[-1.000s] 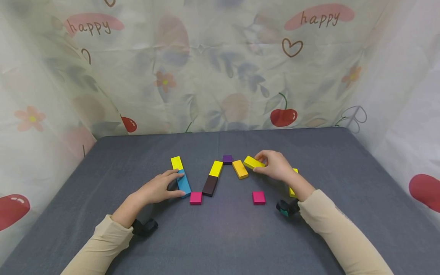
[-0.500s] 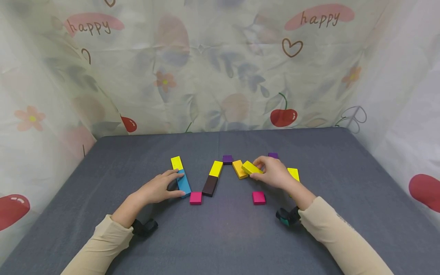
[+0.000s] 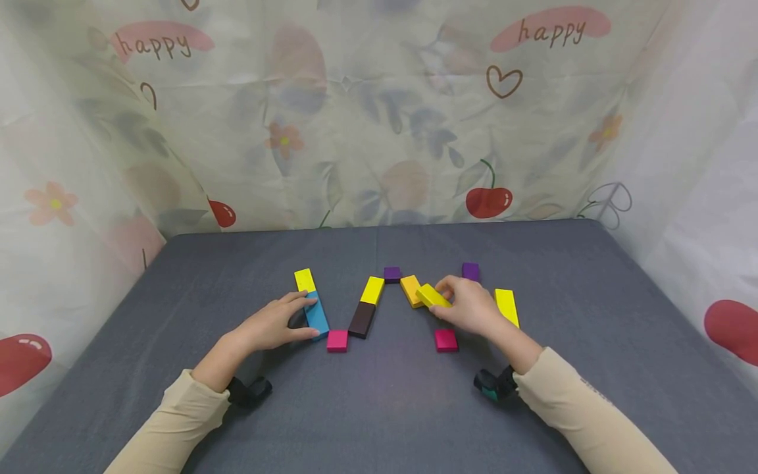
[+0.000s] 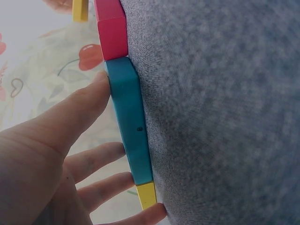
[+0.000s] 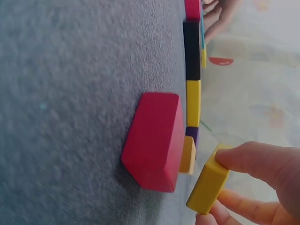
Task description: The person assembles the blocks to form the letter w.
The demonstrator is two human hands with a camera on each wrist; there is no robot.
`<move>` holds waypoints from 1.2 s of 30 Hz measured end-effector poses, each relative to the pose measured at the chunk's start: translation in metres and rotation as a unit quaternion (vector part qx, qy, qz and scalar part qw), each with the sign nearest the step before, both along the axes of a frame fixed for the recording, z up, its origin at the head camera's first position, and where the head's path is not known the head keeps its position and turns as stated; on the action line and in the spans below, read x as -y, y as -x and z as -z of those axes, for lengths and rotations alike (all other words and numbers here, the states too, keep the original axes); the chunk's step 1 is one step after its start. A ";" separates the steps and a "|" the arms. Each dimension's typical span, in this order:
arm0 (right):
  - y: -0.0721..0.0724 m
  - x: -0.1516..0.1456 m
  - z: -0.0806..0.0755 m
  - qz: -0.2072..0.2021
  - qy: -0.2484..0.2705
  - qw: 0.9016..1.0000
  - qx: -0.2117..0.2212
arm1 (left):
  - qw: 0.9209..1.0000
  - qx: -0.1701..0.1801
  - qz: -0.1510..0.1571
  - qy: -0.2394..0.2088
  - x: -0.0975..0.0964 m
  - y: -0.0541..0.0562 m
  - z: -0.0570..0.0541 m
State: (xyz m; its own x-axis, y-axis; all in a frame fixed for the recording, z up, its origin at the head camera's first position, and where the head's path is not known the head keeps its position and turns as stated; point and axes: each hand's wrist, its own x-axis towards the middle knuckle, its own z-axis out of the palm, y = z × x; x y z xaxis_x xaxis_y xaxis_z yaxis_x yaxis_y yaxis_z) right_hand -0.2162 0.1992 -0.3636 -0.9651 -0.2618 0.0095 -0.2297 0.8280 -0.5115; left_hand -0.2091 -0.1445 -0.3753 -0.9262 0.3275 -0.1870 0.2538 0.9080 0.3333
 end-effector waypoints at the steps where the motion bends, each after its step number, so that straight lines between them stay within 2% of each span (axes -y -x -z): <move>1: -0.001 0.000 0.000 0.001 0.000 1.000 0.000 | 1.000 0.000 0.000 0.001 0.000 0.000 0.000; 16: -0.005 0.006 0.003 0.024 0.001 1.000 0.020 | 1.000 -0.001 0.000 0.002 -0.001 0.001 0.000; 29: -0.009 0.009 0.011 0.014 -0.004 1.000 0.005 | 1.000 -0.004 0.005 0.002 0.001 0.000 0.001; 36: -0.011 0.011 0.011 0.023 -0.008 1.000 0.017 | 1.000 0.000 0.003 0.002 0.000 0.000 0.001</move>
State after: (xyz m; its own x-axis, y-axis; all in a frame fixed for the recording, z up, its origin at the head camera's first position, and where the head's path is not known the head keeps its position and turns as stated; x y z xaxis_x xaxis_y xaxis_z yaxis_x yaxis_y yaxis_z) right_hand -0.2052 0.1877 -0.3742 -0.9760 -0.2161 -0.0272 -0.1732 0.8460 -0.5042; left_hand -0.2094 -0.1449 -0.3764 -0.9244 0.3317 -0.1884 0.2584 0.9078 0.3305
